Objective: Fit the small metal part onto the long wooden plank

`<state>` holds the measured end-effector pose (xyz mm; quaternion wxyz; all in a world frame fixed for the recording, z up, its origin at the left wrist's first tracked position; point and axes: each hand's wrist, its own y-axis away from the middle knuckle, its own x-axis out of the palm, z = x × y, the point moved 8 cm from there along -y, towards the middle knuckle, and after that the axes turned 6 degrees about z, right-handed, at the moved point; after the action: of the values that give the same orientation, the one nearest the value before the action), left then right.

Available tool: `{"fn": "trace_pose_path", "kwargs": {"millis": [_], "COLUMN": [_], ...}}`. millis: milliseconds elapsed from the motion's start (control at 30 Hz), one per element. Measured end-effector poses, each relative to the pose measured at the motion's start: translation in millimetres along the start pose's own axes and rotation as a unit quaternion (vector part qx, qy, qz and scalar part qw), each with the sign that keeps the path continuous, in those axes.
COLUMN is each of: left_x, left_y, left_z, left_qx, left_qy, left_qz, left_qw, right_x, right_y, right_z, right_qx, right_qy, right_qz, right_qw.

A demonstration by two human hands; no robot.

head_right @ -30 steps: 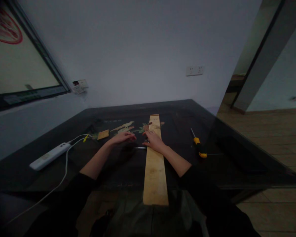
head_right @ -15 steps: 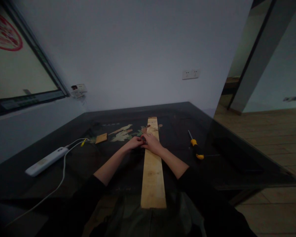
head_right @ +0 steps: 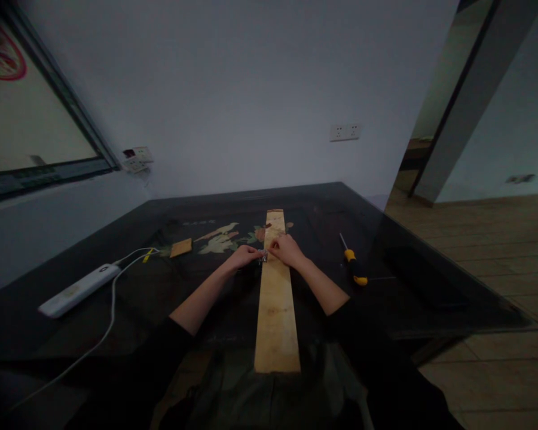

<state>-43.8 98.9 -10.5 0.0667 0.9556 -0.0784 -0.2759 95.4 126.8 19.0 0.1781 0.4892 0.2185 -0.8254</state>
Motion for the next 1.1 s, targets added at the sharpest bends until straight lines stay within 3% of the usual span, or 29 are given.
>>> {"fn": "trace_pose_path", "kwargs": {"millis": [167,567,1100], "left_x": [-1.3,3.9,5.1], "left_y": [1,-4,-4], "left_z": [-2,7,8], "left_qx": [0.000,-0.010,-0.001], "left_qy": [0.017,0.067,0.130], "left_qz": [-0.020,0.001,0.009], "left_qw": [1.000,0.998,0.991], "right_x": [8,4,15], "right_y": [0,5,9], "right_z": [3,8,10], "right_qx": [0.008,0.036,0.097], "right_qy": [0.019,0.062,0.027], "right_qz": [0.010,0.019,0.041], "right_qw": [1.000,0.997,0.994]}}
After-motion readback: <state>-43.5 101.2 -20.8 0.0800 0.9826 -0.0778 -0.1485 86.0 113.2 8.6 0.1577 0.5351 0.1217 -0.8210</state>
